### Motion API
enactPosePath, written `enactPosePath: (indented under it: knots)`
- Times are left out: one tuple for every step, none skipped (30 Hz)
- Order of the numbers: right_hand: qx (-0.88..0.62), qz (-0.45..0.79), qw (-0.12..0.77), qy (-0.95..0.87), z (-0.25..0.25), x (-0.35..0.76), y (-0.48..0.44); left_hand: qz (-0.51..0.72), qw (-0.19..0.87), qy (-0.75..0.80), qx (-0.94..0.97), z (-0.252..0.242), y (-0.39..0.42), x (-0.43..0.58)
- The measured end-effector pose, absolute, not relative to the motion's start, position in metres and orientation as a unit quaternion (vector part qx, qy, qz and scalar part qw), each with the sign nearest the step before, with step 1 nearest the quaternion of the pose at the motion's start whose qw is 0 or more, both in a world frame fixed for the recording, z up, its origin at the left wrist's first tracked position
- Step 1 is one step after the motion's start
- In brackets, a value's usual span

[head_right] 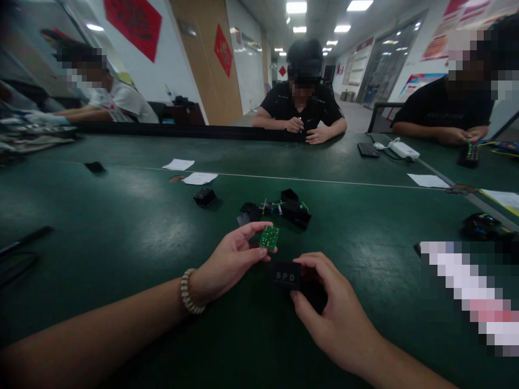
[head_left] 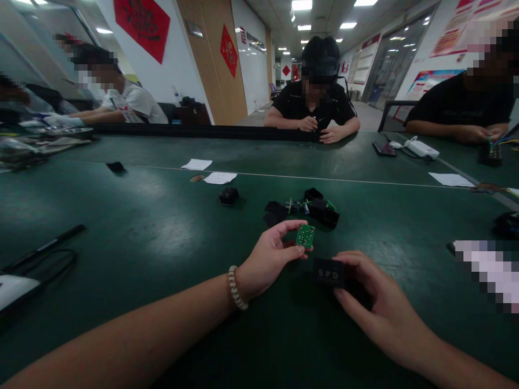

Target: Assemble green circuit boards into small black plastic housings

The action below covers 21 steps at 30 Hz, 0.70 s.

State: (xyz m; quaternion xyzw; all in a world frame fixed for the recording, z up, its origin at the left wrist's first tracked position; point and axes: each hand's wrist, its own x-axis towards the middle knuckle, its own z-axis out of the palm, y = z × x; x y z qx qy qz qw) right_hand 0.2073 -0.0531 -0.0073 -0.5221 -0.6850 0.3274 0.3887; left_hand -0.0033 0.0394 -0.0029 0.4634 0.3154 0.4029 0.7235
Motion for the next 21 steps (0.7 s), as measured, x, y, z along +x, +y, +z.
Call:
enactPosePath:
  knots:
    - [-0.522,0.327,0.388,-0.686,-0.0076,0.2075,-0.0531,0.404,0.723,0.314,0.464,-0.0029,0.0396,-0.0031]
    - [-0.520,0.326,0.388,-0.687,-0.0079,0.2076,-0.0531,0.404,0.723,0.312,0.465,-0.0030,0.0396,-0.0029]
    - [-0.519,0.326,0.389,-0.688,-0.0080,0.2078,-0.0530,0.405,0.724,0.310,0.465,-0.0031,0.0395,-0.0026]
    - [-0.518,0.327,0.389,-0.688,-0.0080,0.2079,-0.0530,0.407,0.723,0.308,0.465,-0.0032,0.0393,-0.0024]
    - [-0.518,0.328,0.388,-0.688,-0.0080,0.2079,-0.0530,0.408,0.722,0.306,0.467,-0.0033,0.0390,-0.0021]
    - [-0.519,0.329,0.387,-0.687,-0.0079,0.2079,-0.0529,0.409,0.721,0.305,0.470,-0.0034,0.0387,-0.0019]
    - [-0.520,0.329,0.387,-0.686,-0.0079,0.2079,-0.0529,0.409,0.718,0.305,0.473,-0.0034,0.0383,-0.0017]
    - [-0.521,0.329,0.388,-0.685,-0.0079,0.2079,-0.0529,0.409,0.716,0.306,0.475,-0.0034,0.0380,-0.0017]
    - [-0.522,0.330,0.387,-0.685,-0.0081,0.2079,-0.0530,0.408,0.715,0.308,0.477,-0.0034,0.0378,-0.0016]
    - [-0.521,0.332,0.387,-0.684,-0.0083,0.2080,-0.0531,0.405,0.715,0.310,0.479,-0.0033,0.0377,-0.0017]
    - [-0.520,0.335,0.385,-0.684,-0.0086,0.2081,-0.0532,0.403,0.714,0.311,0.480,-0.0032,0.0376,-0.0018]
    - [-0.520,0.337,0.384,-0.684,-0.0089,0.2083,-0.0533,0.401,0.714,0.313,0.481,-0.0031,0.0377,-0.0019]
    - [-0.520,0.338,0.383,-0.685,-0.0091,0.2084,-0.0534,0.400,0.713,0.313,0.482,-0.0032,0.0378,-0.0020]
    - [-0.520,0.337,0.383,-0.685,-0.0093,0.2086,-0.0534,0.400,0.713,0.313,0.484,-0.0032,0.0381,-0.0022]
    - [-0.519,0.335,0.385,-0.686,-0.0093,0.2087,-0.0534,0.400,0.712,0.312,0.485,-0.0034,0.0384,-0.0023]
    - [-0.519,0.332,0.386,-0.686,-0.0093,0.2088,-0.0534,0.400,0.711,0.311,0.487,-0.0037,0.0388,-0.0024]
    - [-0.520,0.331,0.387,-0.686,-0.0091,0.2089,-0.0534,0.400,0.710,0.311,0.489,-0.0039,0.0391,-0.0025]
    - [-0.520,0.331,0.386,-0.686,-0.0089,0.2090,-0.0534,0.400,0.709,0.312,0.491,-0.0042,0.0392,-0.0026]
    - [-0.520,0.332,0.385,-0.686,-0.0086,0.2090,-0.0534,0.399,0.707,0.313,0.493,-0.0044,0.0393,-0.0026]
    - [-0.521,0.334,0.383,-0.686,-0.0082,0.2090,-0.0534,0.399,0.706,0.314,0.494,-0.0045,0.0392,-0.0026]
    - [-0.521,0.334,0.382,-0.686,-0.0079,0.2090,-0.0535,0.399,0.705,0.315,0.495,-0.0046,0.0389,-0.0026]
